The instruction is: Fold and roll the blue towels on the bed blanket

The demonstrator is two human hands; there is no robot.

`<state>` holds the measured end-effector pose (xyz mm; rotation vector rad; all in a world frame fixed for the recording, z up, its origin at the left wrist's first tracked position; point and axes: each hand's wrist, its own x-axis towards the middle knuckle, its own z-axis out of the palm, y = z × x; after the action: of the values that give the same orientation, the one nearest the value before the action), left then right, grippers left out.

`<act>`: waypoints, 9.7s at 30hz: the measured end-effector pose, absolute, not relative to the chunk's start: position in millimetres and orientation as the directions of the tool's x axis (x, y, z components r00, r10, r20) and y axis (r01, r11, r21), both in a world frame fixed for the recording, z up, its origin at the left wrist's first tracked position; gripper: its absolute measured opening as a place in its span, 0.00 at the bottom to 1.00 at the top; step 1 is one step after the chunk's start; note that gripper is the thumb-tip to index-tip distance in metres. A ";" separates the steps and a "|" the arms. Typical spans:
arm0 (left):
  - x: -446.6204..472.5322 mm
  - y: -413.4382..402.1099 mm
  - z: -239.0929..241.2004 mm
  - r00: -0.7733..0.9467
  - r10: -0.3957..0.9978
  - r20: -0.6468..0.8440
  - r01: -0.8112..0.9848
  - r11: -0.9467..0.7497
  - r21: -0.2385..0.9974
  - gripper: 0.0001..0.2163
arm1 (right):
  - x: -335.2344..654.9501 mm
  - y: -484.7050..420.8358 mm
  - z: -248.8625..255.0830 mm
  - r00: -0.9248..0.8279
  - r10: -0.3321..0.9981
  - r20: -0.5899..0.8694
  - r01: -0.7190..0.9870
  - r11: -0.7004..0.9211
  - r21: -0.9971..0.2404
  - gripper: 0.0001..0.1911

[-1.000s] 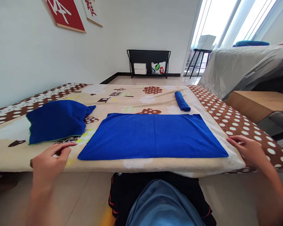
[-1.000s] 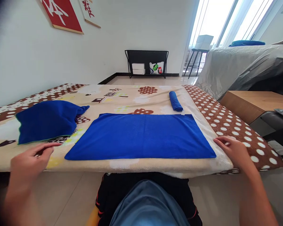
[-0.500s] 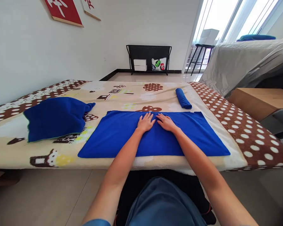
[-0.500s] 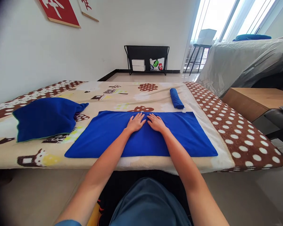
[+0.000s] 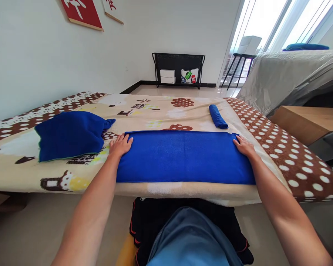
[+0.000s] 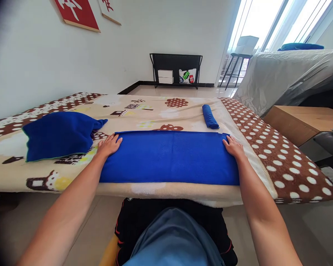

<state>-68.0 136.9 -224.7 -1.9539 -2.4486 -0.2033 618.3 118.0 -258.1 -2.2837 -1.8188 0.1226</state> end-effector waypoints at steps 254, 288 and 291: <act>189.2 -17.8 -226.3 0.429 0.881 0.200 0.868 -0.464 0.179 0.25 | 346.4 -26.2 -241.5 -0.344 0.857 0.384 0.821 0.473 -0.320 0.26; 187.1 -21.9 -226.5 0.409 0.881 0.239 0.864 -0.458 0.207 0.25 | 348.8 -29.7 -242.9 -0.329 0.862 0.386 0.838 0.455 -0.301 0.25; 186.4 -22.7 -227.5 0.405 0.881 0.245 0.863 -0.457 0.217 0.25 | 348.9 -29.8 -242.1 -0.329 0.862 0.384 0.838 0.455 -0.302 0.25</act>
<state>186.4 -22.7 -227.5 -2.6792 -1.6650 -0.5228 348.9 -29.8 -242.1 -1.4195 -2.2174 0.0661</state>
